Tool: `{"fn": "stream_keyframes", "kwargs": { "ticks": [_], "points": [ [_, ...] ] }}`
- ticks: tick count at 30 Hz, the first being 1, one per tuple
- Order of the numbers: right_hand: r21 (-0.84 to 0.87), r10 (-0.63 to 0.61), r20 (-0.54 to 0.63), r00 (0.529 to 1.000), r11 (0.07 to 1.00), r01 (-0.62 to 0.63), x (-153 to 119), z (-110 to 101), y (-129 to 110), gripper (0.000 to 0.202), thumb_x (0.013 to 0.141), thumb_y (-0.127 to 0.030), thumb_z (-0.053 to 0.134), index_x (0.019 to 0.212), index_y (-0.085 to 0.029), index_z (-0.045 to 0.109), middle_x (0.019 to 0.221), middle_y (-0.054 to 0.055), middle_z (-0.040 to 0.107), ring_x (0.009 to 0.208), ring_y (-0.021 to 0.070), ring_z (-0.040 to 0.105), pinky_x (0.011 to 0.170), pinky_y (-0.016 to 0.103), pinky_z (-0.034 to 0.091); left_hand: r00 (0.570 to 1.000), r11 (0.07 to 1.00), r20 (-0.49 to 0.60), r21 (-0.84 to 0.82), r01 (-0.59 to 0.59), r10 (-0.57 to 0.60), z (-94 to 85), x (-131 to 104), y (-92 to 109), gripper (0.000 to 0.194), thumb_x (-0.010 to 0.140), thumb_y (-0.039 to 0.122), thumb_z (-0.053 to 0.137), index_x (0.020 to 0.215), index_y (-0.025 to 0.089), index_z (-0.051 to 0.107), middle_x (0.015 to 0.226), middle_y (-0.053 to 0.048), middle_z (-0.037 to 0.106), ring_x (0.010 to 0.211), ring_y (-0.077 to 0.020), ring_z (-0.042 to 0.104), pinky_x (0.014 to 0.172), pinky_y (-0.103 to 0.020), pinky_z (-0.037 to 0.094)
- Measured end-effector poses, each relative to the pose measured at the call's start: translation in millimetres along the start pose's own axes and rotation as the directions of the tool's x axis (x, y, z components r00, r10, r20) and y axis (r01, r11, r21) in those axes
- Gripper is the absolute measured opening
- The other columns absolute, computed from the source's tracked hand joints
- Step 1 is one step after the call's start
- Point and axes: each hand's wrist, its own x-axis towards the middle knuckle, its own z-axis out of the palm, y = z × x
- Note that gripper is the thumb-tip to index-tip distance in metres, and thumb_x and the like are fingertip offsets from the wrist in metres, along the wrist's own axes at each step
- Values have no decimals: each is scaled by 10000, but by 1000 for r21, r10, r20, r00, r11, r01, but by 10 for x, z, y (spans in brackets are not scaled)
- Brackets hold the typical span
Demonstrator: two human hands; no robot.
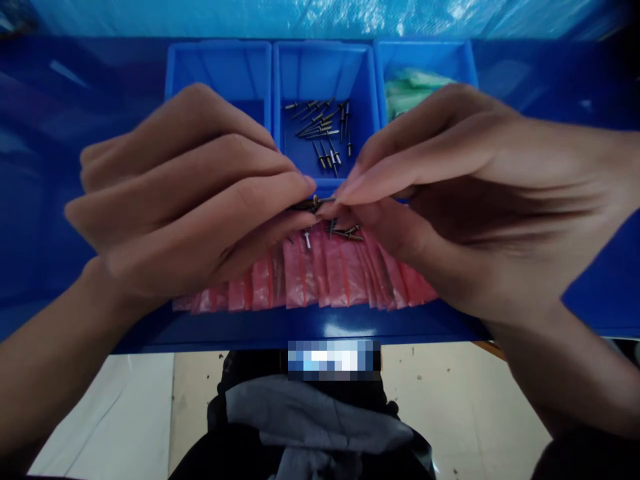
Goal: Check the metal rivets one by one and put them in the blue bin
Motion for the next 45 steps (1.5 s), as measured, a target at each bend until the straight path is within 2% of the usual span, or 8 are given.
{"fn": "stream_keyframes", "kwargs": {
  "ticks": [8, 14, 29, 32, 35, 38, 41, 45],
  "points": [
    [102, 55, -134, 989, 994, -42, -14, 70, 3, 260, 948, -5, 716, 942, -258, 775, 961, -1, 791, 934, 188, 764, 772, 351, 687, 985, 984, 5, -46, 174, -174, -23, 34, 77, 298, 990, 231, 713, 1279, 288, 668, 1144, 4, 788, 1056, -247, 767, 898, -434, 661],
    [179, 91, -146, 985, 982, -64, 8, 61, -19, 484, 919, 35, 716, 1247, -315, 777, 933, 7, 783, 905, 199, 765, 757, 370, 684, 954, 953, 61, -55, 297, -293, -40, 58, 164, 278, 1006, 319, 727, 1274, 257, 681, 1157, -2, 783, 1090, -239, 755, 930, -416, 650],
    [221, 88, -127, 988, 973, -58, 2, 69, -10, 634, 909, 28, 744, 1364, -413, 722, 924, -34, 774, 886, 184, 760, 745, 343, 681, 976, 976, -38, -31, 214, -215, -6, 46, 153, 200, 1059, 397, 581, 1151, 252, 684, 1096, -33, 748, 1025, -263, 761, 861, -495, 638],
    [193, 115, -163, 980, 978, -82, 7, 74, 27, 513, 933, 18, 710, 1238, -388, 778, 951, -17, 767, 886, 184, 765, 814, 354, 698, 942, 941, -15, -43, 334, -335, 13, 71, 162, 322, 1077, 484, 458, 1034, 282, 705, 1075, -14, 769, 1004, -251, 764, 878, -497, 636],
    [194, 171, -182, 968, 972, -135, 5, 51, 64, 380, 989, -19, 632, 1091, -335, 816, 1143, 21, 786, 1129, 233, 778, 1053, 430, 672, 857, 857, -31, 30, 515, -514, 46, 113, 188, 258, 1071, 399, 486, 1039, 273, 709, 1165, 3, 776, 1064, -237, 745, 996, -484, 620],
    [137, 166, -94, 982, 979, -153, -6, -4, 87, 400, 1015, -63, 600, 1228, -348, 784, 1360, 6, 752, 1431, 262, 643, 1149, 452, 632, 918, 918, -94, 61, 393, -386, 124, 123, 152, 208, 994, 264, 678, 1184, 187, 713, 1270, -80, 759, 1139, -286, 730, 1011, -478, 618],
    [-106, -62, 69, 996, 992, 69, -18, -39, 135, 319, 1013, -104, 643, 1218, -311, 773, 1203, -2, 805, 1178, 211, 769, 956, 361, 694, 970, 971, -74, 40, 236, -232, 205, 98, 72, 308, 959, 255, 741, 1251, 159, 712, 1335, -123, 750, 1214, -336, 742, 966, -486, 664],
    [-427, -308, 481, 821, 736, 526, -30, -6, 267, 209, 1053, -112, 590, 1159, -132, 768, 1093, 91, 806, 913, 226, 764, 708, 363, 649, 981, 981, -26, 3, 194, -193, 217, 65, 28, 276, 980, 205, 737, 1254, 183, 715, 1321, -95, 767, 1319, -285, 716, 1079, -454, 665]
  ]
}}
